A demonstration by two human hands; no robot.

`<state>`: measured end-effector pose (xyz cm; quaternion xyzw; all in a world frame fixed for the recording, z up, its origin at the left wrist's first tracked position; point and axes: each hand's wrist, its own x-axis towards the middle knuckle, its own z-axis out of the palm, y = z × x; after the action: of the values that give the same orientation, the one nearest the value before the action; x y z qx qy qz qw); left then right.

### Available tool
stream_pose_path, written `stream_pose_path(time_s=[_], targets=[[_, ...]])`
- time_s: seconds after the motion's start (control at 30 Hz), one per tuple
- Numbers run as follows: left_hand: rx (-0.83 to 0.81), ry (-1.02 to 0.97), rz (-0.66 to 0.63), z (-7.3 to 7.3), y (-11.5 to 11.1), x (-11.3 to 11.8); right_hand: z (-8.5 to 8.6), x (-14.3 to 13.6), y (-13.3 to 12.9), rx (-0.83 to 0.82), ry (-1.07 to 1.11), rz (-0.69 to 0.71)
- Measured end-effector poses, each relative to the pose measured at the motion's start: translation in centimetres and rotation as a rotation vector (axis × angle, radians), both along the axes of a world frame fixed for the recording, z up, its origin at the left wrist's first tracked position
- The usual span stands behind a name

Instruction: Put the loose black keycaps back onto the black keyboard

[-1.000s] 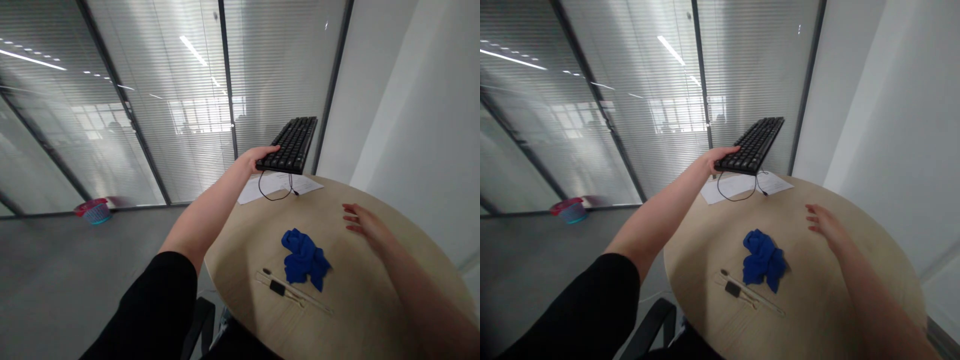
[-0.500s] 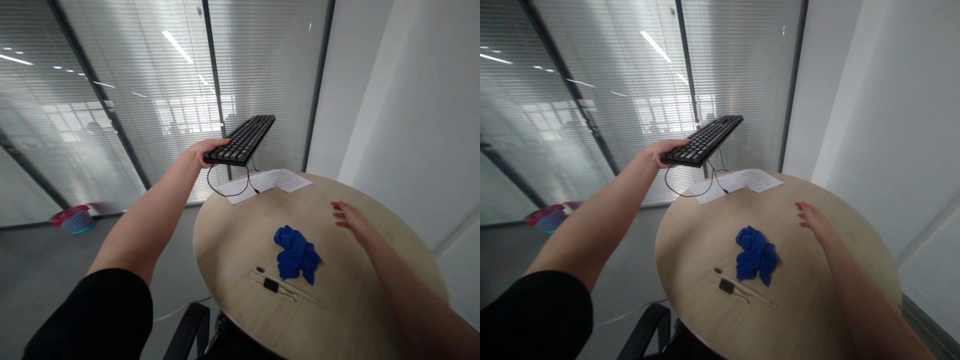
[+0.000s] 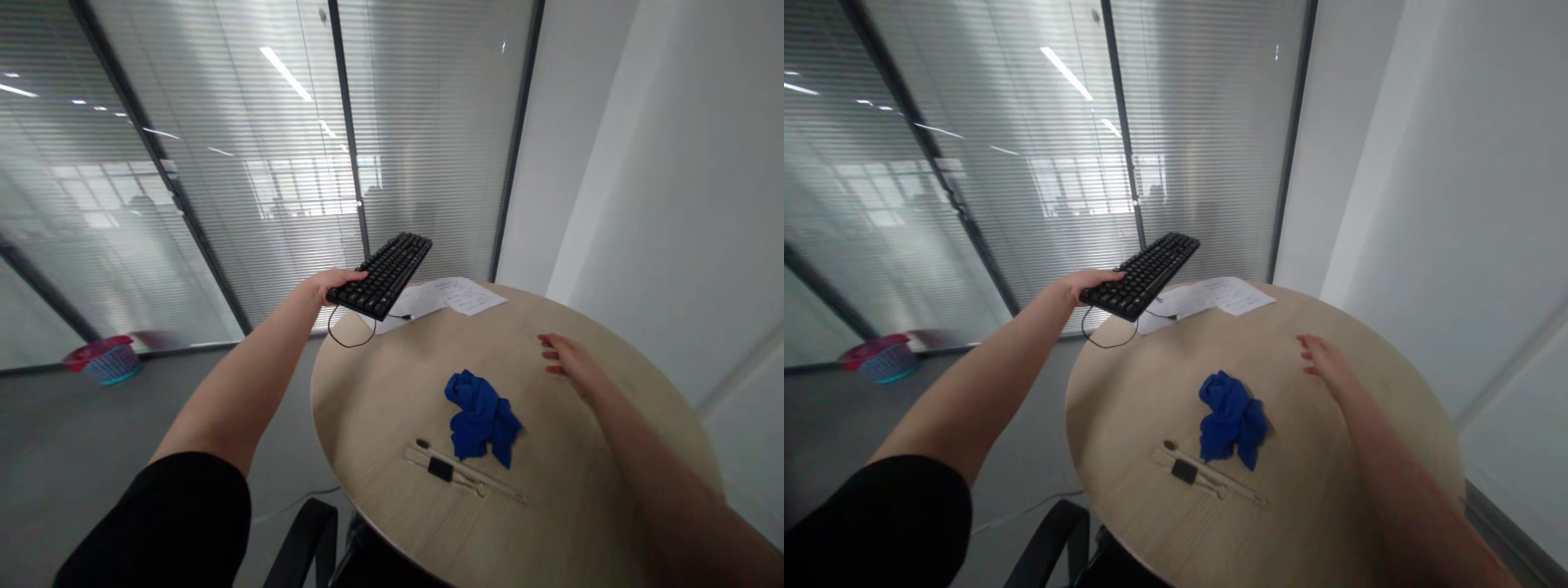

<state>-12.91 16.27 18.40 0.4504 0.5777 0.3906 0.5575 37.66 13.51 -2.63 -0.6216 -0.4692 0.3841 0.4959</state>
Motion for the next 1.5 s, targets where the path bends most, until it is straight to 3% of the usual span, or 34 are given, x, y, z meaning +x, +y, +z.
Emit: stream_pose_path(time_s=[0.23,0.5,0.67,0.9,1.03,1.17,1.33,1.4,1.5], targets=[[-0.08,0.088,-0.041,-7.0,1.2,-1.7,-0.4,-0.1,0.1,-0.001,-0.046,-0.003],[-0.134,0.263,-0.128,-11.9,0.8,-2.9,-0.5,-0.3,0.2,-0.021,-0.093,0.002],[-0.083,0.464,-0.148,-12.9,1.0,-3.3,-0.7,-0.4,0.2,-0.014,-0.125,-0.001],[0.079,0.935,-0.054,-11.0,1.9,-2.6,-1.2,-0.4,0.5,-0.011,-0.19,0.016],[0.209,1.112,-0.078,-10.4,1.6,0.2,-1.5,-0.4,1.0,0.026,-0.266,0.03],[0.366,1.179,-0.203,-11.2,1.8,6.2,-1.4,-1.2,1.0,0.105,-0.397,0.07],[0.527,1.183,-0.359,-15.0,1.1,14.4,-1.2,-2.7,0.5,0.191,-0.554,0.145],[0.588,1.189,-0.387,-16.8,0.4,16.1,-1.1,-3.2,0.3,0.23,-0.632,0.169],[0.674,1.202,-0.433,-18.6,-0.3,16.5,-1.1,-3.8,0.2,0.249,-0.864,0.259]])
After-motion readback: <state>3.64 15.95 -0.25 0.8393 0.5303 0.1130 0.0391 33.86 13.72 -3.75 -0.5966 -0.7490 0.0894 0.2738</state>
